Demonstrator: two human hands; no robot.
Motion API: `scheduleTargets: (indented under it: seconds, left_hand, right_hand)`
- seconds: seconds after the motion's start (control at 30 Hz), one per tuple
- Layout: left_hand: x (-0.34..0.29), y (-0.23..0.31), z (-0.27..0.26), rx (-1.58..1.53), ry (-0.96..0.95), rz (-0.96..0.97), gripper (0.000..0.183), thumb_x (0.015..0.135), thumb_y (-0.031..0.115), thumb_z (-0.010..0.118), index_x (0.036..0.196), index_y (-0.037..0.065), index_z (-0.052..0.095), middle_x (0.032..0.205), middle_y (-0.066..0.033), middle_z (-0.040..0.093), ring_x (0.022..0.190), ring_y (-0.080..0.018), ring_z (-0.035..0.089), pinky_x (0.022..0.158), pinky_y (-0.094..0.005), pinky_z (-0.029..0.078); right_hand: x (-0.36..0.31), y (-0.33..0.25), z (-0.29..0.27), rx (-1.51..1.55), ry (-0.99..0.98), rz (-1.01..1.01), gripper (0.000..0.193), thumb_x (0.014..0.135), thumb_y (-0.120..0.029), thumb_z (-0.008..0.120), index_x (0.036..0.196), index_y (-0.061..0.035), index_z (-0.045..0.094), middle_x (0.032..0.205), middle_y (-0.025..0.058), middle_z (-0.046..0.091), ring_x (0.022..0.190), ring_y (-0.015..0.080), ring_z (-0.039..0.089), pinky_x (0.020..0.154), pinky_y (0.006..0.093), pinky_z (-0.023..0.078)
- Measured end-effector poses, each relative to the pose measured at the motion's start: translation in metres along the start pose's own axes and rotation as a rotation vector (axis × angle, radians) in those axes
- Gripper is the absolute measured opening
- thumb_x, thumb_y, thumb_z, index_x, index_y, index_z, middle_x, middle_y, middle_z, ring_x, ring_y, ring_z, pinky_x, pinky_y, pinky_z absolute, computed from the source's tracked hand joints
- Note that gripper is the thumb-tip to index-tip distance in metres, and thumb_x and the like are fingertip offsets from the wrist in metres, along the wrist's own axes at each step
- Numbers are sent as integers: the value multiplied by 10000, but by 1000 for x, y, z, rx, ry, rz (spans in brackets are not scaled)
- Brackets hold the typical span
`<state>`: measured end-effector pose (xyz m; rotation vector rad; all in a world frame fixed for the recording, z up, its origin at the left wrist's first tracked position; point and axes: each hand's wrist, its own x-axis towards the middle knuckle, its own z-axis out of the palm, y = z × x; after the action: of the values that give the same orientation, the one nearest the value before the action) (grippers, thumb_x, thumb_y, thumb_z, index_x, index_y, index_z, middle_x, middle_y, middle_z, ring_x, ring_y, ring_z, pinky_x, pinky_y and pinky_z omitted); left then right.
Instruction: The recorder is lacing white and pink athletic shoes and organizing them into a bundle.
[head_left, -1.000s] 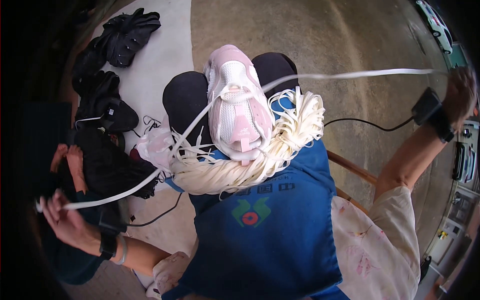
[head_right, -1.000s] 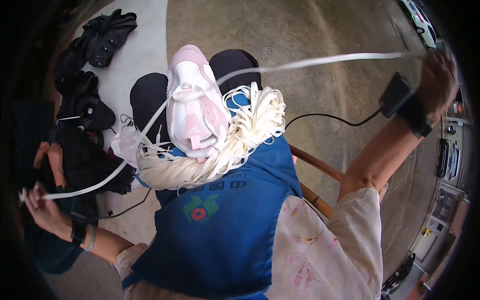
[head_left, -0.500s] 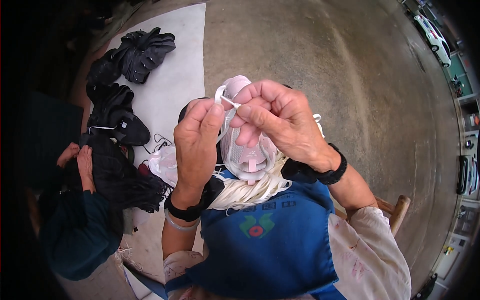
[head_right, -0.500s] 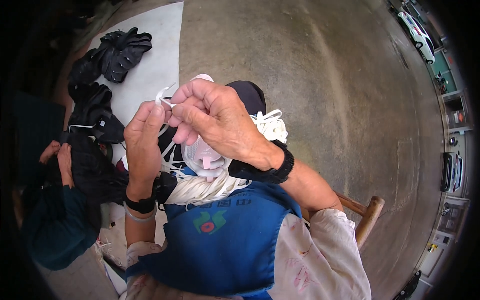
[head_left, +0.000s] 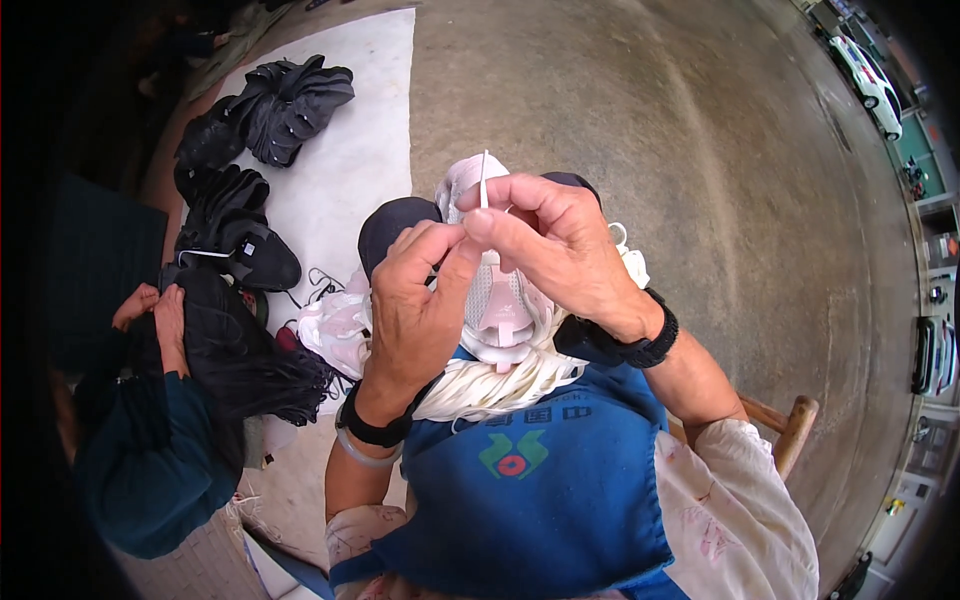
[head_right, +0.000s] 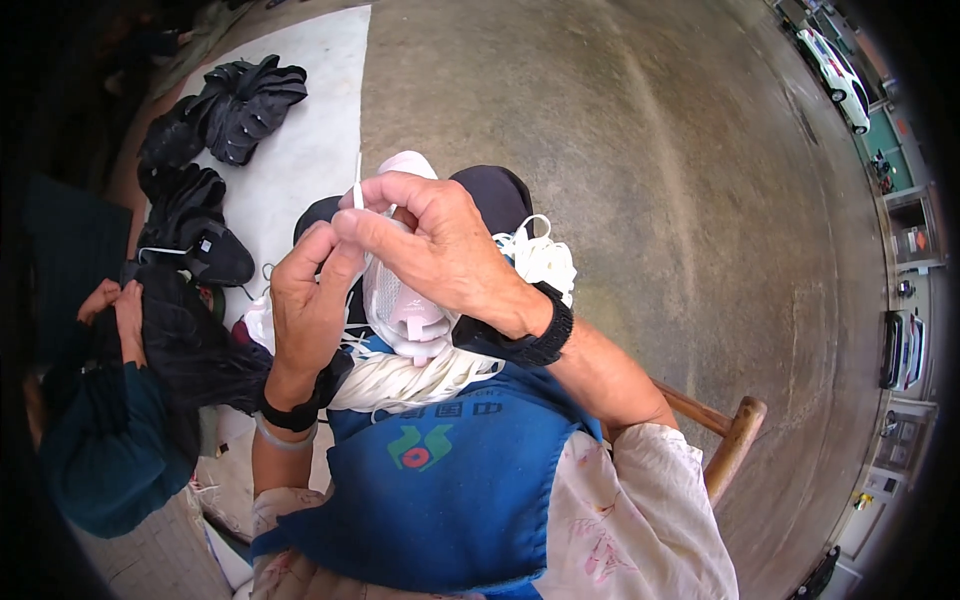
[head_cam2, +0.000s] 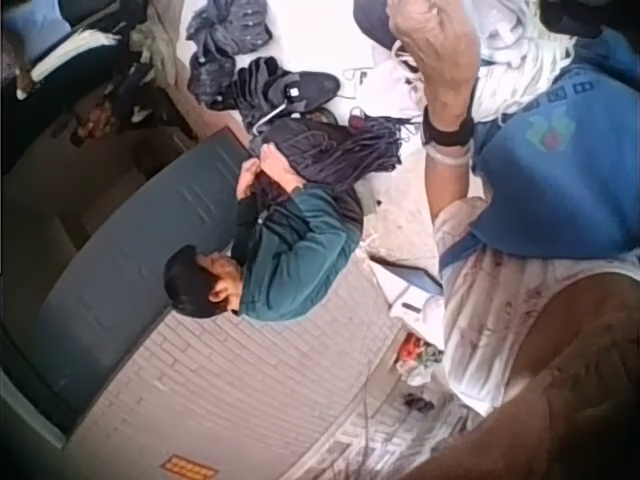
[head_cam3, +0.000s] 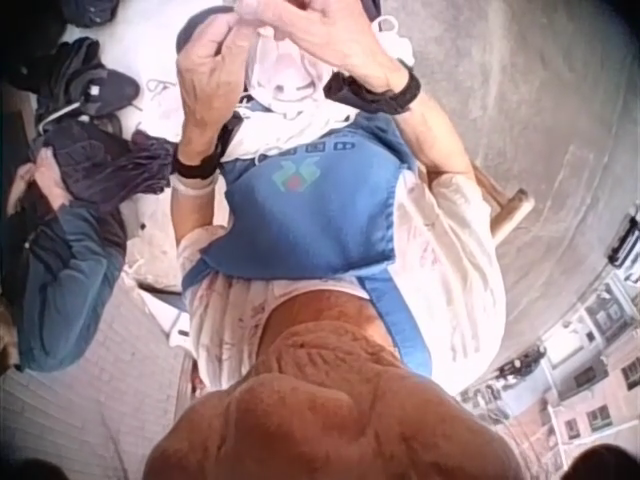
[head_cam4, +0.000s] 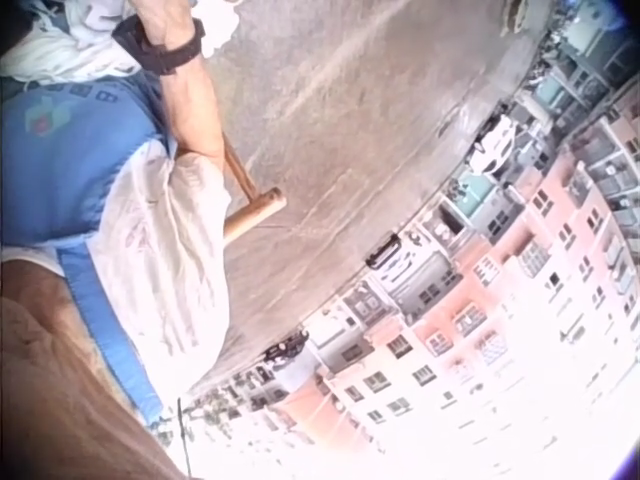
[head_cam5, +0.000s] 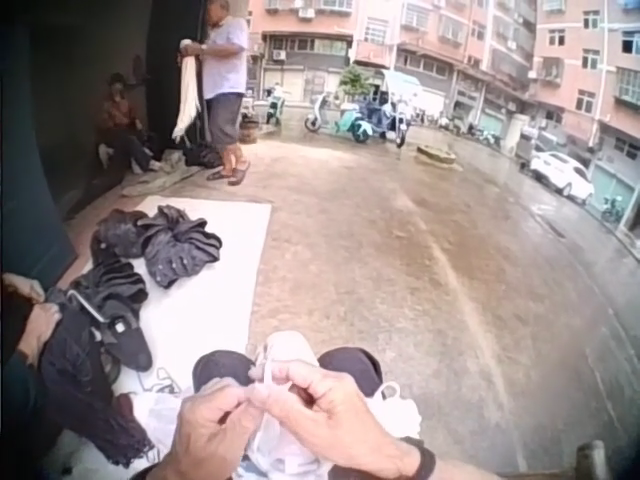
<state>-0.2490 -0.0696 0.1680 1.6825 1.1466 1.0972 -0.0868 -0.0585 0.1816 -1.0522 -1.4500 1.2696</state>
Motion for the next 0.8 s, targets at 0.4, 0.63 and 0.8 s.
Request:
scheduleTargets:
  seconds: [0.4, 0.63, 0.8]
  left_hand:
    - [17, 5, -31, 295, 321, 213, 168, 876, 91, 636, 992, -28, 660, 763, -18, 615, 686, -66, 511, 639, -210, 417]
    - [11, 8, -45, -488, -75, -251, 259, 911, 193, 604, 1042, -31, 606, 728, 24, 580, 658, -20, 499, 588, -153, 369]
    - [6, 15, -50, -245, -149, -215, 275, 925, 227, 584, 1035, -23, 611, 757, 52, 566, 679, 0, 472, 603, -147, 367]
  right_hand:
    - [27, -46, -13, 363, 108, -191, 207, 969, -134, 479, 1039, 31, 584, 746, 30, 573, 552, 67, 480, 486, 184, 385]
    - [41, -71, -83, 646, -221, -647, 268, 972, -237, 462, 1049, -5, 573, 934, 172, 670, 855, 222, 686, 779, 355, 582]
    - [-1, -110, -114, 991, -64, -748, 185, 923, -184, 549, 1022, -38, 602, 979, 193, 670, 908, 265, 675, 868, 430, 543]
